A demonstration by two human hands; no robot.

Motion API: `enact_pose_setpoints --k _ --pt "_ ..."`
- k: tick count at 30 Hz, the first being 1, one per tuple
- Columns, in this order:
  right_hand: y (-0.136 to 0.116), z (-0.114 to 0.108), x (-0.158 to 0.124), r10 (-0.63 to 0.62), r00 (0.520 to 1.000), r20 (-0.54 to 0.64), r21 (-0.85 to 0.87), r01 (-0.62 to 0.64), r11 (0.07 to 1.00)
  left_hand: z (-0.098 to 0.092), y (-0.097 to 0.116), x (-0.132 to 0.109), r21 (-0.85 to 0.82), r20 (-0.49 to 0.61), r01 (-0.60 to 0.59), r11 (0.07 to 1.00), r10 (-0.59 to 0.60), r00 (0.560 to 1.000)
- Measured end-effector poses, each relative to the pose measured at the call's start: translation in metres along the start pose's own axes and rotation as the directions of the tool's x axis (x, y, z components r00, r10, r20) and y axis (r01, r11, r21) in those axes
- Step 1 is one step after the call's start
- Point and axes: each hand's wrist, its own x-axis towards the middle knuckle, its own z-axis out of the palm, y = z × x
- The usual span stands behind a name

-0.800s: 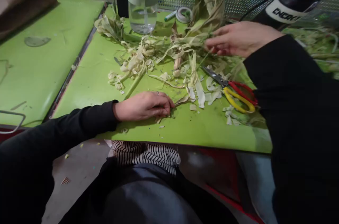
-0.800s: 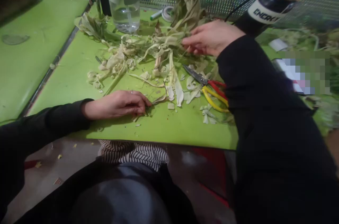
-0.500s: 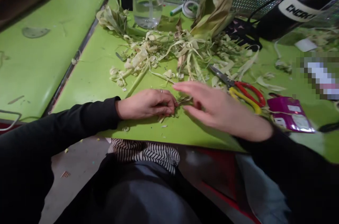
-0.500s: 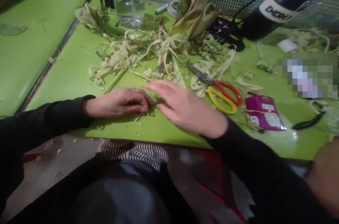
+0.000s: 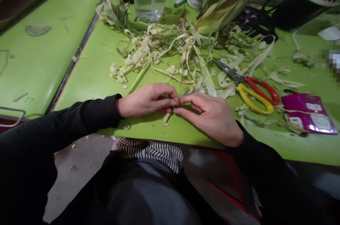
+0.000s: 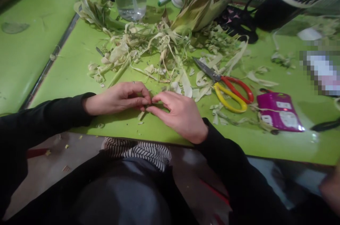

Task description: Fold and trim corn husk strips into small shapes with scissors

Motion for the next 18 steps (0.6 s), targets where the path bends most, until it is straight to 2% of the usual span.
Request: enact_pose_setpoints --k 3,5,10,18 --pt "0.0 0.004 0.0 0.051 0.998 -0.029 -0.009 -0.051 0.999 0.007 0.002 0.0 -0.157 -0.039 0.115 0.981 -0.122 0.992" --pt "0.0 0.005 0.001 0.11 0.993 -0.042 0.018 -0.11 0.994 0.012 0.002 0.0 -0.226 -0.077 0.148 0.963 -0.169 0.983" --pt "-0.003 0.007 0.003 0.242 0.969 -0.049 0.136 -0.234 0.963 0.016 0.002 0.0 -0.333 -0.17 0.137 0.933 -0.202 0.965" --pt "-0.005 0.012 0.002 0.319 0.947 -0.034 0.168 -0.309 0.936 0.014 0.004 0.003 -0.391 -0.154 0.173 0.904 -0.25 0.956"
